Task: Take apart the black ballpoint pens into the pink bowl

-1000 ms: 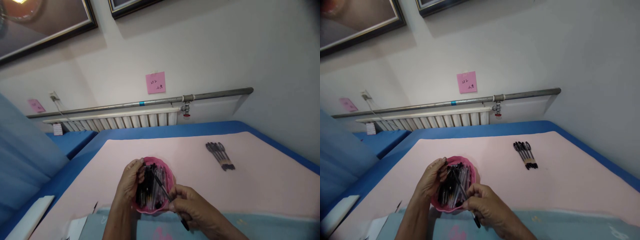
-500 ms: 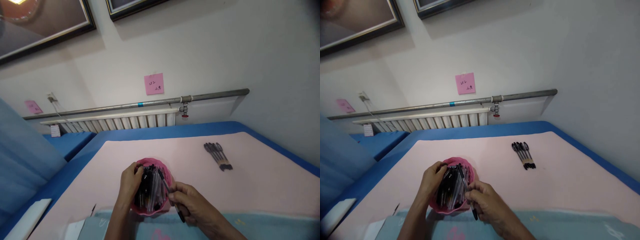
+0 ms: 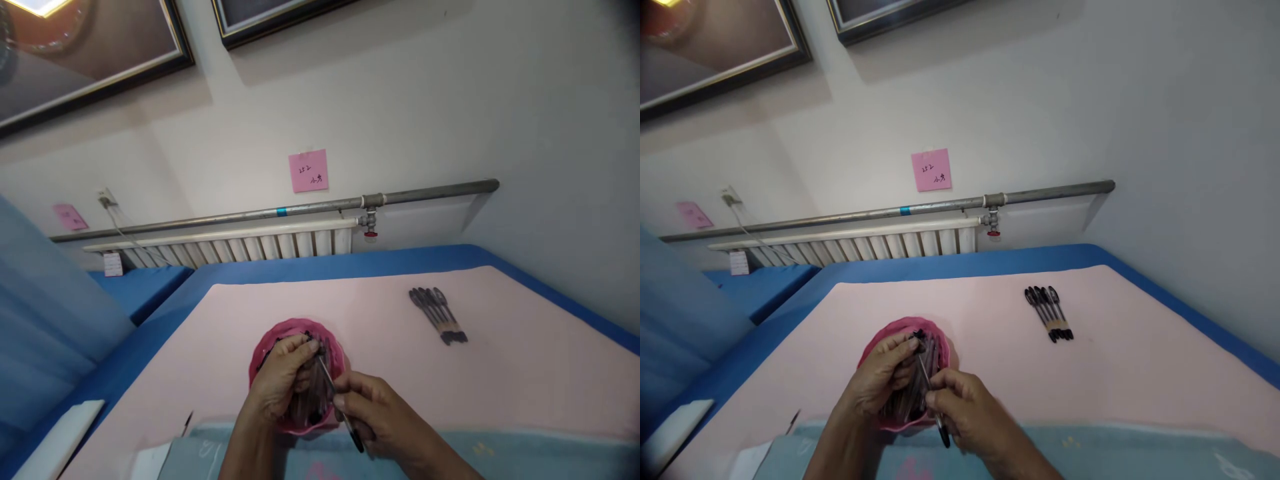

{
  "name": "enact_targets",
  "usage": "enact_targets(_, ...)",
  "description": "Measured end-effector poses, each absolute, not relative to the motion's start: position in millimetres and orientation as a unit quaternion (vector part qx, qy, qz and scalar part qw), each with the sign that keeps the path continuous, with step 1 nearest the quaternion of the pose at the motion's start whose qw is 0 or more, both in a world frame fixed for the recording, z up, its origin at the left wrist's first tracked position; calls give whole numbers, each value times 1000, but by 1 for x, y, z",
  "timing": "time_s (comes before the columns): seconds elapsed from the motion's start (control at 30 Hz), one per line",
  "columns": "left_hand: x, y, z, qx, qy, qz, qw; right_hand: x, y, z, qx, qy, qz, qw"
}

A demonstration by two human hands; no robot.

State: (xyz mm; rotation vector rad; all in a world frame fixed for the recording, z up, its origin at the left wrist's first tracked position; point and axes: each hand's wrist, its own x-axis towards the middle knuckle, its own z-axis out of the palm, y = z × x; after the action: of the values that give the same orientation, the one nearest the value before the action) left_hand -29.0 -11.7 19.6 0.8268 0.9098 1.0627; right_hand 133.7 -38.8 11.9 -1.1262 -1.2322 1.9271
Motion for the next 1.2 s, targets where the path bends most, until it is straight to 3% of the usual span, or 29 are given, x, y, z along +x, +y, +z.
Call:
enact_targets(0.2, -59, -1, 17, 323, 452, 575, 600, 135, -38, 3, -441, -500, 699, 258)
enact_targets(0.43, -71, 3, 7, 458, 649, 492, 356, 137, -36, 15, -472, -473, 682, 298)
enact_targets(0.57, -62, 2, 7, 470, 644, 487, 356, 136, -33, 16, -469, -445, 695, 313)
enact_targets(0.8, -31, -16, 26, 571, 524, 385, 501, 139, -28, 11, -450, -382, 684, 429)
enact_targets(0.97, -10, -25, 27, 690, 509, 297, 420, 142, -25, 8, -423, -343, 658, 519)
enact_targets(1.2, -2, -22, 14, 774, 508, 272, 262, 142, -22, 5, -423, -361, 627, 545)
